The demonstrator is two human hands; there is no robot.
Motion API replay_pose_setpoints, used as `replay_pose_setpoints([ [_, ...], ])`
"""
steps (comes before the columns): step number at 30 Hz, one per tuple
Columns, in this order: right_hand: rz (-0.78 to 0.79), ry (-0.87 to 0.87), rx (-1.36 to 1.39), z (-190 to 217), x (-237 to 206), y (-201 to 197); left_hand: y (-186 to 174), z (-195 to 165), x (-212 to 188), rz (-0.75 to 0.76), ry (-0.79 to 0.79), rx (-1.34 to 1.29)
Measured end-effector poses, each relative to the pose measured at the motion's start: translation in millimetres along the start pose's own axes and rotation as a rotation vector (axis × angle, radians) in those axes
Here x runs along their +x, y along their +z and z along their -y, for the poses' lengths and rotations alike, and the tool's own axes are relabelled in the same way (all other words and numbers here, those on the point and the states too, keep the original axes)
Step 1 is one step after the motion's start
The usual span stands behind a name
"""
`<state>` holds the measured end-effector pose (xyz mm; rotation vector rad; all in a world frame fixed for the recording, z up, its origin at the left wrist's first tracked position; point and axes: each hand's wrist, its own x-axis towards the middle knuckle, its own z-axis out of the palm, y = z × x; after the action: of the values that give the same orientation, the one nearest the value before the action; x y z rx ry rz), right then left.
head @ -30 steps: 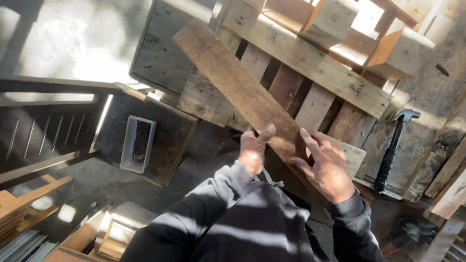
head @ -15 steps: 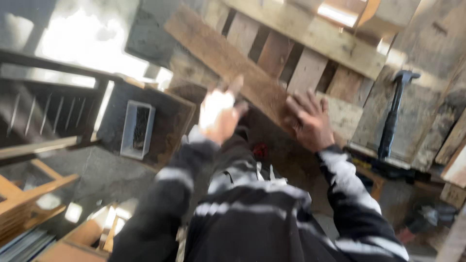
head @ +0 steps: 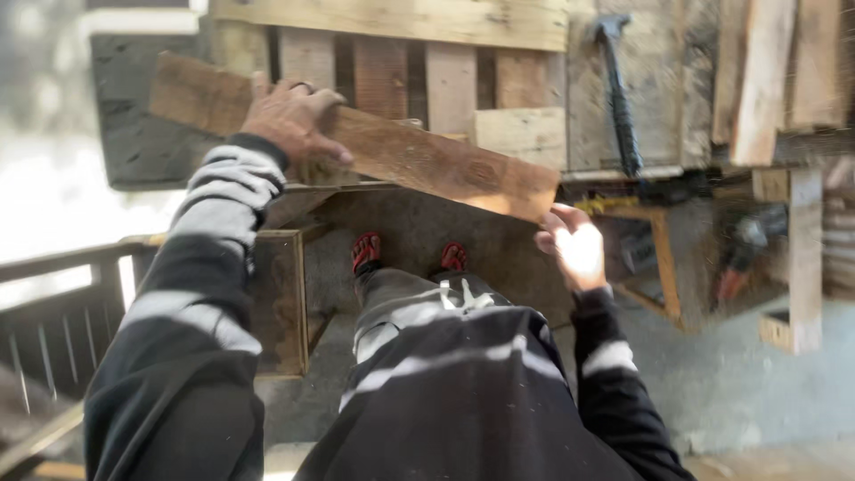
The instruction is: The person uses an angle grinder to smooth a wooden plank, then hammers nails to attach the plank to a wooden pallet frame. The person also picks up and positions additional planks and retrieves nails from a container.
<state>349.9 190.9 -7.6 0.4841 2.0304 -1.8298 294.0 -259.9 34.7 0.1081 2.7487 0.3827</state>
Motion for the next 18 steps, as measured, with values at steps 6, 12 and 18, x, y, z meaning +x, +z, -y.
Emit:
replay_pose_setpoints([
  [6, -0.142, -0.334, 0.073, 31, -1, 25, 15, 0, -40, -0.257, -0.042, 0.117],
  [12, -0.248, -0.416, 0.020, 47, 26, 48, 88, -39, -84, -0.460, 0.040, 0.093],
  [18, -0.274, -0.080, 0.142, 37, 30, 65, 118, -36, -77, -0.318, -0.069, -0.096],
])
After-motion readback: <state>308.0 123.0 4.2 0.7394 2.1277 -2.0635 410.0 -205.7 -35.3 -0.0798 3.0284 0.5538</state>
